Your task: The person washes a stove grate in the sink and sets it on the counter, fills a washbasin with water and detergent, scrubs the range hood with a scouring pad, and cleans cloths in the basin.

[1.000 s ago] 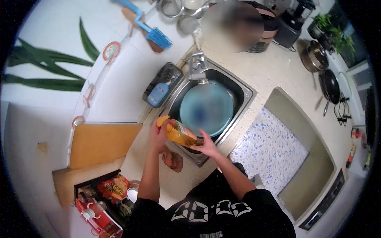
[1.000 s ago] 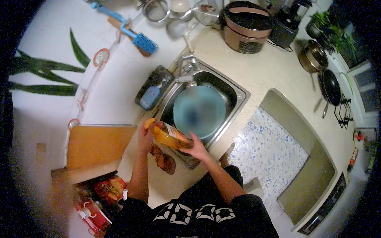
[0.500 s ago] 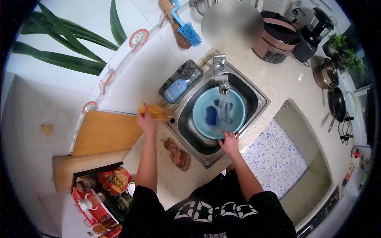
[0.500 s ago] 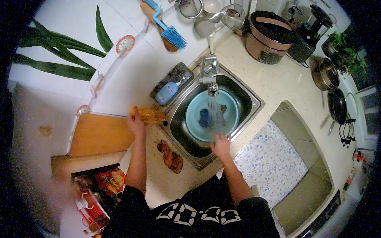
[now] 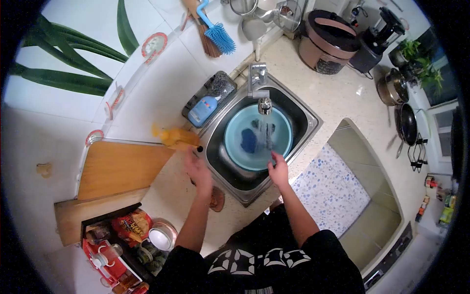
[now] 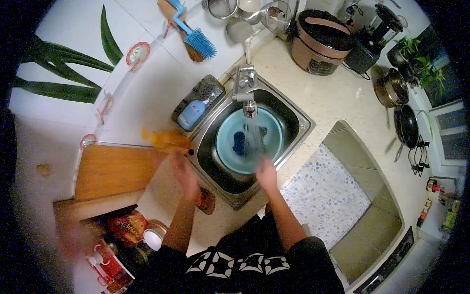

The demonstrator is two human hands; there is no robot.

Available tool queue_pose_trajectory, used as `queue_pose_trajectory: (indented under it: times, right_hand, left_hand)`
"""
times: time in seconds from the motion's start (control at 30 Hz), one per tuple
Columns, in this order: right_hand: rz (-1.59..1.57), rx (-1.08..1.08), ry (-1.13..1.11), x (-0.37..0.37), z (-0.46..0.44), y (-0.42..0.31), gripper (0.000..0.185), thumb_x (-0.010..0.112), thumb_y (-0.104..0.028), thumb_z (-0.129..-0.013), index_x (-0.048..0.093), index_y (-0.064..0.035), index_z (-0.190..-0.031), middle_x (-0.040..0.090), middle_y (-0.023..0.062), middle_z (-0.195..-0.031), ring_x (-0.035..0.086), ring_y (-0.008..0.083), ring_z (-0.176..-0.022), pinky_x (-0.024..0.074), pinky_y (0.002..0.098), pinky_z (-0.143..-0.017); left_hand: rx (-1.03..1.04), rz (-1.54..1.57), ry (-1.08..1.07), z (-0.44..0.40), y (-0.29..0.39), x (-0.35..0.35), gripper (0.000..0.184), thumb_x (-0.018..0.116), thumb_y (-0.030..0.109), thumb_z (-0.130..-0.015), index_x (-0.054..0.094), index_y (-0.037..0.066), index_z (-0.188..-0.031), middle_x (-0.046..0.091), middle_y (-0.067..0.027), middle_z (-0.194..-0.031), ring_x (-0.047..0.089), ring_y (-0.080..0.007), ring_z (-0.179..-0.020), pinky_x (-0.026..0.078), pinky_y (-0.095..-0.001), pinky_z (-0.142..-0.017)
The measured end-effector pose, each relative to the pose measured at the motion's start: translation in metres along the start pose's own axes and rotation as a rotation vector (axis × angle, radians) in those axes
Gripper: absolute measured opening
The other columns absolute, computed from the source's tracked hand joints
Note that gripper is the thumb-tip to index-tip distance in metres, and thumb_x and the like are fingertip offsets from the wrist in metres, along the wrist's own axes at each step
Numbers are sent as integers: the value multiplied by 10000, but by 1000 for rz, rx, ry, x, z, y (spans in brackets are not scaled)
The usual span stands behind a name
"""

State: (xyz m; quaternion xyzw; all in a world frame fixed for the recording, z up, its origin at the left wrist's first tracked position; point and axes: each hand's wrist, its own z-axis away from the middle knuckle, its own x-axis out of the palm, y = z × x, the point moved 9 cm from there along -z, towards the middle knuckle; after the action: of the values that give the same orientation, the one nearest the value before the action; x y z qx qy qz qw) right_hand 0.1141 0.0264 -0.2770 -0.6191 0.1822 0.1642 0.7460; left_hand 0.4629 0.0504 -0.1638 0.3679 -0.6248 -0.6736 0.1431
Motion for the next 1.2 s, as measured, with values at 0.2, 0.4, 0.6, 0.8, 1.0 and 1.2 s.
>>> queue_pose_trajectory:
  times: [0.2, 0.4, 0.6, 0.8, 1.0, 1.2]
  right_hand:
    - [199, -33, -84, 8, -74, 14, 373, 592, -79, -865, 617, -7, -1230, 644, 224, -1204, 629, 398, -1086, 508, 429, -952]
    - [560, -274, -290, 55, -140, 33, 527, 578, -139, -857, 490, -36, -1367, 529, 216, -1362, 495, 386, -1283, 422, 453, -1073]
    - [822, -17, -606, 93, -167, 63, 639, 586, -224, -893, 375, -99, -1484, 364, 181, -1538, 407, 352, -1389, 337, 608, -1106]
    - [694, 71, -633, 127, -149, 126, 431, 592, -338, -905, 603, -85, -1253, 639, 222, -1195, 623, 403, -1097, 473, 585, -948]
    - [672, 28, -784, 127, -110, 80, 332, 709, -221, -742, 698, -83, -1044, 688, 203, -1096, 658, 371, -1032, 534, 450, -906]
    - [66, 39, -725, 110, -81, 50, 469, 692, -128, -737, 660, -63, -1200, 665, 215, -1127, 641, 365, -1071, 513, 424, -941]
  left_hand:
    - [-910, 572, -412, 81, -110, 153, 520, 424, 290, -995, 409, 62, -1462, 554, -143, -1411, 517, -296, -1306, 364, -390, -1117]
    - [-1198, 648, -337, 110, -232, 233, 465, 468, 345, -944, 510, 68, -1316, 608, -135, -1278, 589, -289, -1151, 478, -411, -926]
    - [-1316, 813, -238, 131, -234, 261, 285, 463, 299, -945, 564, 69, -1081, 618, -122, -1074, 593, -290, -991, 494, -429, -896]
    - [-1358, 835, -293, 146, -264, 274, 331, 422, 316, -954, 594, 74, -1099, 643, -127, -1095, 599, -320, -1002, 494, -457, -905]
    - [-1436, 866, -331, 146, -249, 268, 525, 400, 497, -962, 632, 75, -1171, 674, -134, -1110, 616, -323, -1016, 484, -499, -934]
    - [-1441, 830, -423, 132, -212, 245, 509, 486, 522, -946, 633, 86, -1165, 681, -126, -1083, 633, -324, -1019, 499, -489, -932]
